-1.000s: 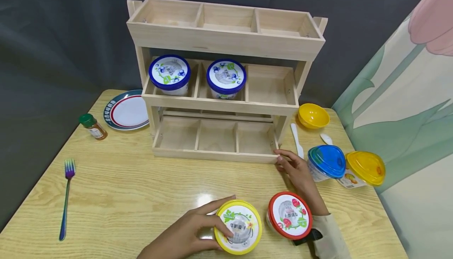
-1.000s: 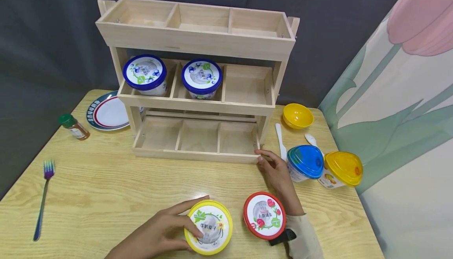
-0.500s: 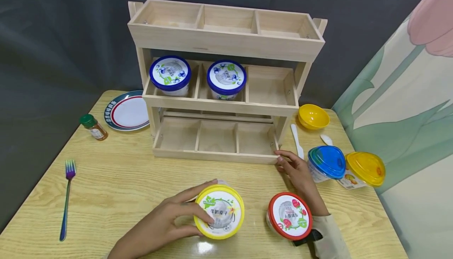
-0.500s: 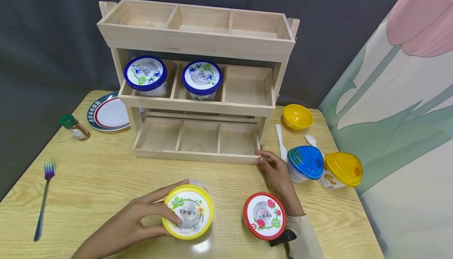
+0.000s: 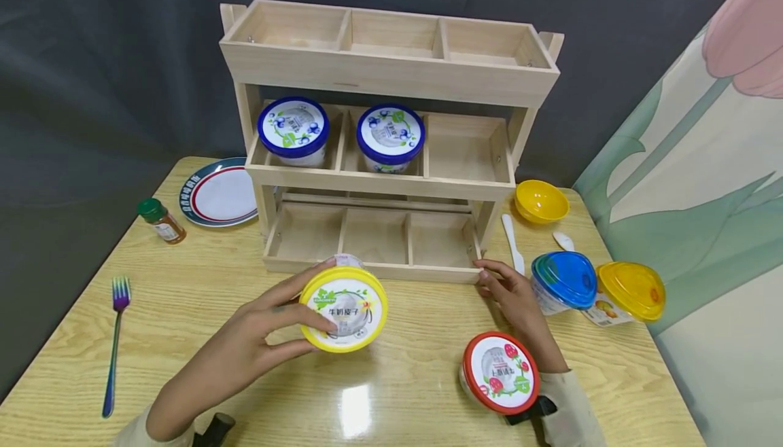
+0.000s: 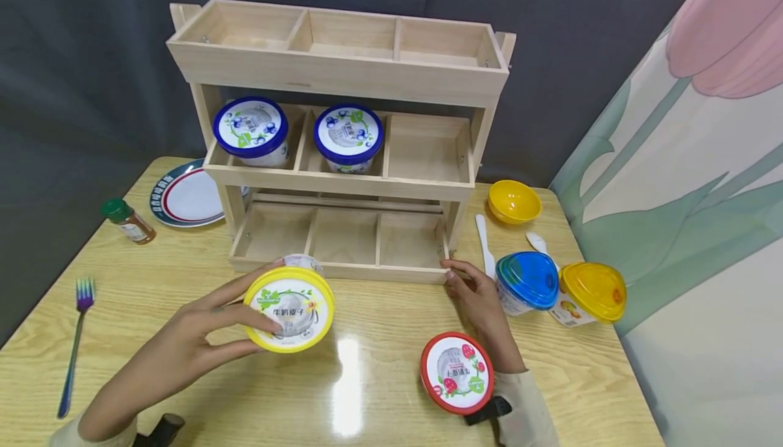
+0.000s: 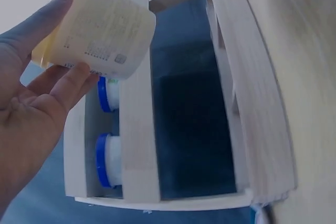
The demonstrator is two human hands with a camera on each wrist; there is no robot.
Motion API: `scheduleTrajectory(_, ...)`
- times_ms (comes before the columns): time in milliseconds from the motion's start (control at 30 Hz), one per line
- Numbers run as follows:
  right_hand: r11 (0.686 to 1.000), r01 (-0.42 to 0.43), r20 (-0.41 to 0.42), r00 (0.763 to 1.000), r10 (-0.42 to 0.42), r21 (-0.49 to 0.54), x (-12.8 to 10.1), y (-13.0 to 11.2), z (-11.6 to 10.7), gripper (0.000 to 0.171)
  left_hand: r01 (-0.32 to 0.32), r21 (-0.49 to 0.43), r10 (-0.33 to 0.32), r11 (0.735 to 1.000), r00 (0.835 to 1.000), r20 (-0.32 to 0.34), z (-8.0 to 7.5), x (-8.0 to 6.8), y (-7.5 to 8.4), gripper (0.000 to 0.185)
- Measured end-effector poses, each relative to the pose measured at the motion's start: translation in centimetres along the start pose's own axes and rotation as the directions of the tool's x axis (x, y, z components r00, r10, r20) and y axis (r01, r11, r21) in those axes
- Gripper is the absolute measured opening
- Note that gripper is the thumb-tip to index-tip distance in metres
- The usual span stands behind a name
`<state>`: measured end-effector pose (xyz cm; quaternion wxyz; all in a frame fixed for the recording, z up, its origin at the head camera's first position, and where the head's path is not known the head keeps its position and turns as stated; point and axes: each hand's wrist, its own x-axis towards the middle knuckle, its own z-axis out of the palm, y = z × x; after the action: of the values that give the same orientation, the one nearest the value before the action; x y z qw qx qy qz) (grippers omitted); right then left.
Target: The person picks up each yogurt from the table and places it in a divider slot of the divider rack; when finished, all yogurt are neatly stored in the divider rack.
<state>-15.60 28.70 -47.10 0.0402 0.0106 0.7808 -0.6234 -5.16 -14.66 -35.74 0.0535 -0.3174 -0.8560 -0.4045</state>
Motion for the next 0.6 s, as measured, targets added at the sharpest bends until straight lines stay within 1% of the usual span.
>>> scheduleTrajectory(133,1.0,0.001,-0.001,1.0,-0.001,0.0,0.0,0.0,0.0,0.037,-0.026,0.041,0.028,0.999,0.999,-0.043,-0.8,0.7,-0.5,0.053)
scheduleTrajectory(200,1.0,0.003,-0.001,1.0,-0.003,-0.003,0.0,0.0,0.0,0.037,-0.03,0.036,0.032,0.999,0.998,-0.061,-1.1,1.1,-0.9,0.054)
scheduleTrajectory(267,1.0,0.005,0.004,1.0,-0.005,-0.008,0.0,0.0,-0.1,0.037,-0.024,0.012,0.025,1.0,0.997,-0.073,-1.4,1.5,-1.6,0.054)
scheduleTrajectory(367,1.0,0.007,0.009,1.0,-0.006,-0.01,0.0,0.1,-0.1,0.037,0.011,-0.045,-0.015,0.999,0.997,-0.082,-1.7,1.9,-2.8,0.049)
scheduleTrajectory(500,1.0,0.008,0.007,1.0,-0.008,-0.006,0.0,0.0,0.0,0.037,0.091,-0.102,-0.099,0.991,0.992,-0.073,-1.8,2.4,-4.6,0.039)
scheduleTrajectory(600,1.0,0.006,0.004,1.0,-0.006,-0.004,0.0,0.0,0.0,0.037,0.145,-0.115,-0.152,0.983,0.986,-0.062,-1.9,2.8,-5.9,0.033)
